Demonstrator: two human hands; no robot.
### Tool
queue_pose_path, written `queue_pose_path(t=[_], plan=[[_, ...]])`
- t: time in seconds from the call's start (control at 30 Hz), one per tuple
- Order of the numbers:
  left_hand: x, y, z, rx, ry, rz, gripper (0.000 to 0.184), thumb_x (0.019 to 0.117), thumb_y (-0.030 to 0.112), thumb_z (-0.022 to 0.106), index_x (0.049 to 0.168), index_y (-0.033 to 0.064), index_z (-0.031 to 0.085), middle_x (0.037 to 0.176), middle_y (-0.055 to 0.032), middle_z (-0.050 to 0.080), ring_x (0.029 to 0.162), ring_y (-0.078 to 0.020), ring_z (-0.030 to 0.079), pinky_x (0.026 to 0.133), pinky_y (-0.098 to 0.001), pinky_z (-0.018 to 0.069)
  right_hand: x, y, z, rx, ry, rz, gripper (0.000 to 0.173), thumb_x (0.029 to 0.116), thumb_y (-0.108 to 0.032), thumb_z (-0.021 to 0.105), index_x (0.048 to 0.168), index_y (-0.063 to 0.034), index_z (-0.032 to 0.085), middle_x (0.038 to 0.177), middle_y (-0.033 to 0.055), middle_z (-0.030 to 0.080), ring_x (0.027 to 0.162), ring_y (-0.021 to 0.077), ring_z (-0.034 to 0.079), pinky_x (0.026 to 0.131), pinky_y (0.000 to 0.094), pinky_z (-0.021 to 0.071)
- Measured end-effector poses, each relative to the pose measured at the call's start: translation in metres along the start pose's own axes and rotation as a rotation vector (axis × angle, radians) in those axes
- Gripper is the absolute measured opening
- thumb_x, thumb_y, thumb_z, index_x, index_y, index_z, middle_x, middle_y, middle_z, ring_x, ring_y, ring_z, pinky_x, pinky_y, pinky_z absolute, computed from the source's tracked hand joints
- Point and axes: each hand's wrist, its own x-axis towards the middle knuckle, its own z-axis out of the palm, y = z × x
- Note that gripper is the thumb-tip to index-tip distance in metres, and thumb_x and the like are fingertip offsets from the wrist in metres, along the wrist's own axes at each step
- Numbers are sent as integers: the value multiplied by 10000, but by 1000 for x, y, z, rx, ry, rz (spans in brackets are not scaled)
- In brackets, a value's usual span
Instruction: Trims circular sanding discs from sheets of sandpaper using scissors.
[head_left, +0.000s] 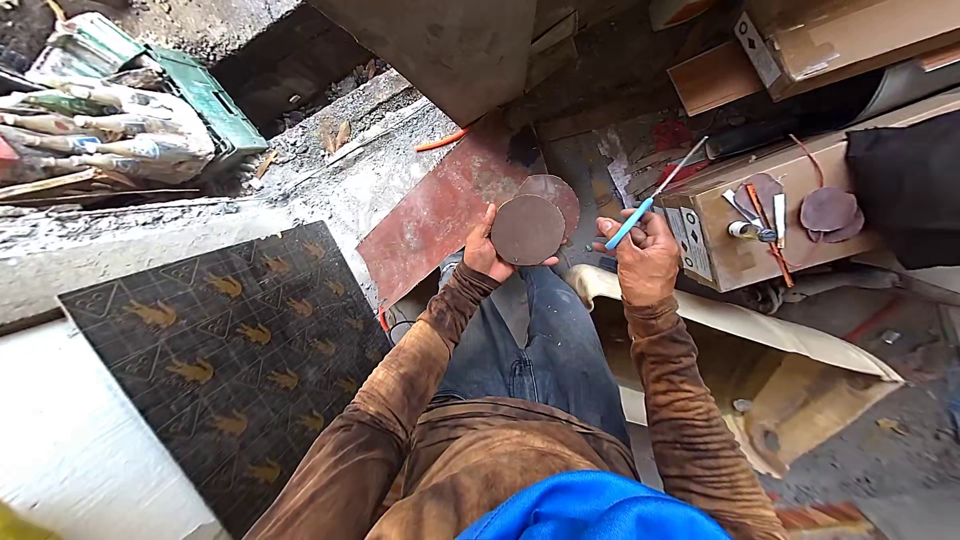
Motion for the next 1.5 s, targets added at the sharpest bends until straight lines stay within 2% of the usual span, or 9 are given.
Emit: queue_pose_path(t=[0.23,0.33,0.4,0.47,0.57,0.77,0.93,1.23,1.5], plan=[[1,-9,-5,27,69,-59,980,922,851,104,1442,126,510,1318,-267,626,1151,-485,637,863,-690,556,1,13,14,187,-68,103,418,914,-75,754,1286,-47,567,997,82,755,841,215,759,742,410,659],[-2,-12,-6,144,121,-60,984,902,877,147,1380,136,582,1217,-207,692,1050,-393,698,786,-595,605,0,22,16,190,-82,95,451,866,-62,791,1272,-50,594,944,49,750,783,153,739,724,371,648],[-3,-15,-7,227,109,-32,787,964,783,332,1332,149,616,1144,-135,723,995,-286,716,785,-489,620,1,29,16,193,-51,71,465,840,-49,809,1258,-49,604,905,28,746,750,120,723,704,335,637],[-4,-18,-12,262,65,-7,461,1021,493,561,1263,108,640,1075,-118,732,934,-234,722,787,-429,624,2,31,14,229,-7,51,470,832,-25,807,1256,-47,606,913,35,743,761,129,723,708,341,638],[-5,-16,-20,287,47,21,193,1020,158,578,1123,44,695,965,-112,753,842,-197,734,773,-397,626,2,31,8,280,112,-11,491,836,10,788,1279,-43,583,930,32,731,785,130,716,730,338,631],[-4,-3,-39,254,381,203,279,1076,178,501,1293,23,585,1104,-166,710,957,-282,713,830,-488,612,9,25,-11,513,199,11,425,882,60,702,1268,-61,573,946,43,706,818,164,710,749,375,633],[-7,-2,-28,214,258,196,302,1044,164,540,1322,47,550,1140,-198,697,961,-365,719,805,-579,615,4,32,-11,587,36,21,417,870,36,690,1252,-92,584,949,24,693,821,146,702,759,365,634],[-4,-24,11,180,229,58,218,980,3,619,1191,60,605,915,-120,736,725,-218,728,645,-384,631,-6,57,-2,432,-103,51,419,829,27,734,1221,-50,608,816,9,698,699,107,676,709,325,622],[-11,-34,-7,132,265,2,240,971,39,658,1203,57,598,945,-132,732,783,-241,731,692,-410,630,-6,56,-2,294,-172,34,481,799,31,771,1245,-28,599,866,41,730,730,123,701,731,328,624]])
